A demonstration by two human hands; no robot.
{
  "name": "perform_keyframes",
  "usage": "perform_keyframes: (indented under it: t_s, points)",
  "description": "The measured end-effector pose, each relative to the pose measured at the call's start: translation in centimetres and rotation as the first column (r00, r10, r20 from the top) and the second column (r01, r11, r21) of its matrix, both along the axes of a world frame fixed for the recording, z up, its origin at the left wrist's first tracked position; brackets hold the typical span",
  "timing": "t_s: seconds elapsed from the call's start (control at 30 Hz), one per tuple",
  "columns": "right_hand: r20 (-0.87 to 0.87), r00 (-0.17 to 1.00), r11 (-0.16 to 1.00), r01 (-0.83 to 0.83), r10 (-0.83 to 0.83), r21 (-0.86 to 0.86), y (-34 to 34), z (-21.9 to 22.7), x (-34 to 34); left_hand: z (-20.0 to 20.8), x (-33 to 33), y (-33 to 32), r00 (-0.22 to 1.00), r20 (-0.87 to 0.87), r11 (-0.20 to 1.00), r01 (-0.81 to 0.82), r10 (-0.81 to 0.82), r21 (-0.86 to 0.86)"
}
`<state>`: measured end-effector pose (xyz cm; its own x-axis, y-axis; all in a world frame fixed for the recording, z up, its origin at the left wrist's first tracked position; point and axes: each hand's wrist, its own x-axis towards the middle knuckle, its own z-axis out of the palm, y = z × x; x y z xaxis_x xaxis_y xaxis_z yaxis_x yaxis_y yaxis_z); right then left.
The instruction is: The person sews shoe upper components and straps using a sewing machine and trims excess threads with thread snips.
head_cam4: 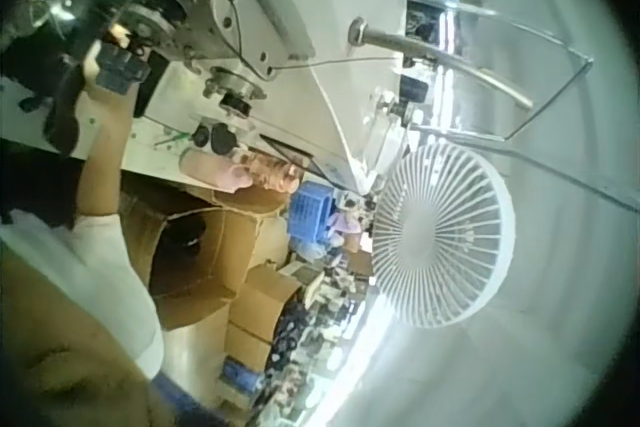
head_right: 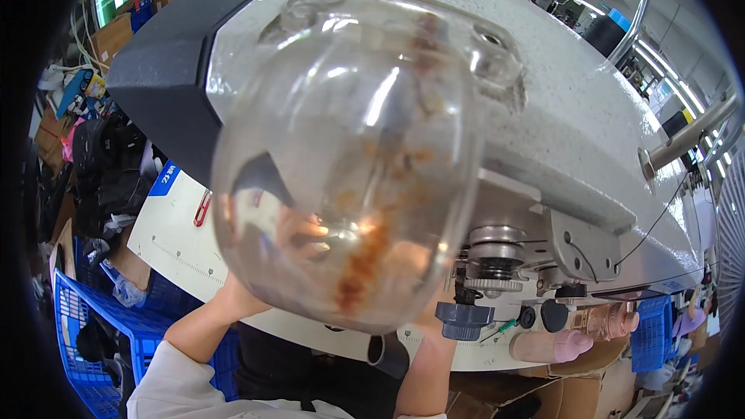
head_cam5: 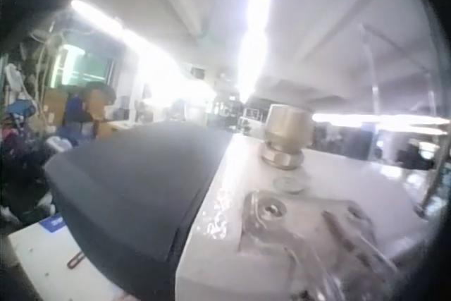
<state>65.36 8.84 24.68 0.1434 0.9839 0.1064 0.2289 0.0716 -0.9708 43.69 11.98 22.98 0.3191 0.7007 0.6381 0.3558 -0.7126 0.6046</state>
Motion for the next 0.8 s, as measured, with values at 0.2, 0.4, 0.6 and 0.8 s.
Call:
perform_keyframes:
  t_s: [0.2, 0.4, 0.6, 0.8]
  points:
    - [0.028, 0.998, 0.998, 0.051, -0.052, 0.036, -0.3, -0.3, -0.6, 0.6, -0.4, 0.4, 0.99, 0.131, 0.972, 0.073, -0.044, -0.225]
    - [0.048, 0.994, 0.992, 0.096, -0.1, 0.08, -0.2, -0.7, -0.9, 1.3, -1.4, 1.8, 0.993, -0.065, 0.967, 0.077, -0.096, -0.243]
    - [0.03, 0.988, 0.981, 0.143, -0.148, 0.134, -0.2, -1.5, -1.0, 2.3, -1.8, 2.2, 0.986, 0.031, 0.959, 0.167, -0.164, -0.231]
    - [-0.136, 0.965, 0.964, 0.24, -0.224, 0.111, -0.7, -2.6, -2.9, 3.4, -2.3, 4.5, 0.973, 0.028, 0.95, 0.229, -0.228, -0.213]
